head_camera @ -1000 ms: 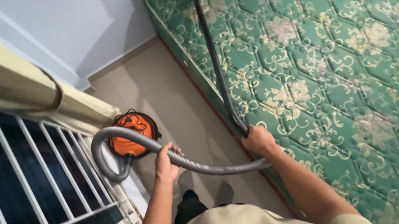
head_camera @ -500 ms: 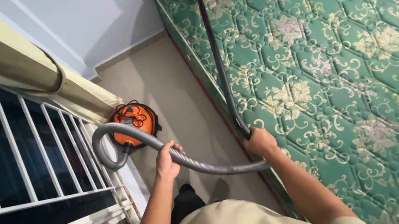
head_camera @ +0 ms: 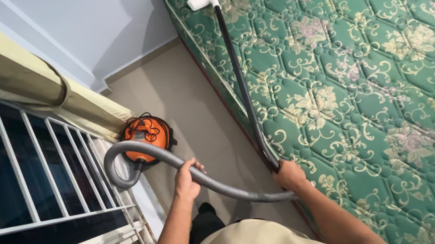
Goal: The person vacuums a green patterned mattress by moving a vacuum nozzle across its surface and edges while moving the vacuum canister along the floor.
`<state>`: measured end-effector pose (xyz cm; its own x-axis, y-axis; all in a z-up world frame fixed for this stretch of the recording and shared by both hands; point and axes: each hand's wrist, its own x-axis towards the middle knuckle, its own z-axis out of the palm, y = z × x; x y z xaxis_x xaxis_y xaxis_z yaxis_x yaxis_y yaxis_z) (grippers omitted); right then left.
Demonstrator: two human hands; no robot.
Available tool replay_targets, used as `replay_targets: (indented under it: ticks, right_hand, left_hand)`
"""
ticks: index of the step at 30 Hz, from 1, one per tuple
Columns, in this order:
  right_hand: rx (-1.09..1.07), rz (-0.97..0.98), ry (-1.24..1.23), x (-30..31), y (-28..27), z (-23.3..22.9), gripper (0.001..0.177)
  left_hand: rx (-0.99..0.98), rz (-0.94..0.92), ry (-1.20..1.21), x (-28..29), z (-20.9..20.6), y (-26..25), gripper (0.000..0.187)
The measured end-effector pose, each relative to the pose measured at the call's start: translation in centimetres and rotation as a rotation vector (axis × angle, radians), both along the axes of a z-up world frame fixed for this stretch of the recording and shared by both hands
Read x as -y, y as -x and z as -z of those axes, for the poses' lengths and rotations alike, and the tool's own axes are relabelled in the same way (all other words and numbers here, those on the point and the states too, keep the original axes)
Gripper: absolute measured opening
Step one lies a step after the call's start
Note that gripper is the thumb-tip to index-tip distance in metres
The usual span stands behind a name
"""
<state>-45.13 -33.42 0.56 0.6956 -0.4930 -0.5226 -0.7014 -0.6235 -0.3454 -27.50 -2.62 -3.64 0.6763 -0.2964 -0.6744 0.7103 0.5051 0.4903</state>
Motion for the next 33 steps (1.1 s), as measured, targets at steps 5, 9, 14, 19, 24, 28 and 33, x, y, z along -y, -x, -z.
replay_targets:
  ticks: [5, 9, 14, 19, 24, 28, 33]
  right_hand:
    - [0.020, -0.019, 0.028, 0.0, -2.0, -2.6, 0.038]
    - [0.057, -0.014, 0.035, 0.9, -4.2, -5.1, 0.039]
    - [0.052, -0.013, 0.034, 1.0, -4.1, -4.9, 0.038]
    - [0.033, -0.014, 0.014, 0.4, -1.1, -1.6, 0.037]
    - [-0.025, -0.029, 0.025, -0.2, -0.1, -1.8, 0.038]
    - [0.018, -0.049, 0.004, -0.4, -2.3, -5.7, 0.038]
    - [0.046, -0.077, 0.050, -0.1, -4.8, -7.7, 0.036]
  left_hand:
    - [0.013, 0.012, -0.001, 0.3, 0.4, 0.0, 0.013]
    - [0.035, -0.005, 0.014, 0.1, -0.1, -0.4, 0.014]
    - [-0.014, -0.021, 0.045, -0.1, -0.9, -0.8, 0.013]
    - [-0.003, -0.014, 0.041, -0.4, 0.0, -0.7, 0.013]
    - [0.002, 0.013, 0.032, -0.1, 0.5, 0.1, 0.014]
    - [0.031, 0.010, 0.029, 0.0, -0.2, 0.4, 0.013]
    - [0.035, -0.015, 0.003, -0.4, -1.6, 0.0, 0.012]
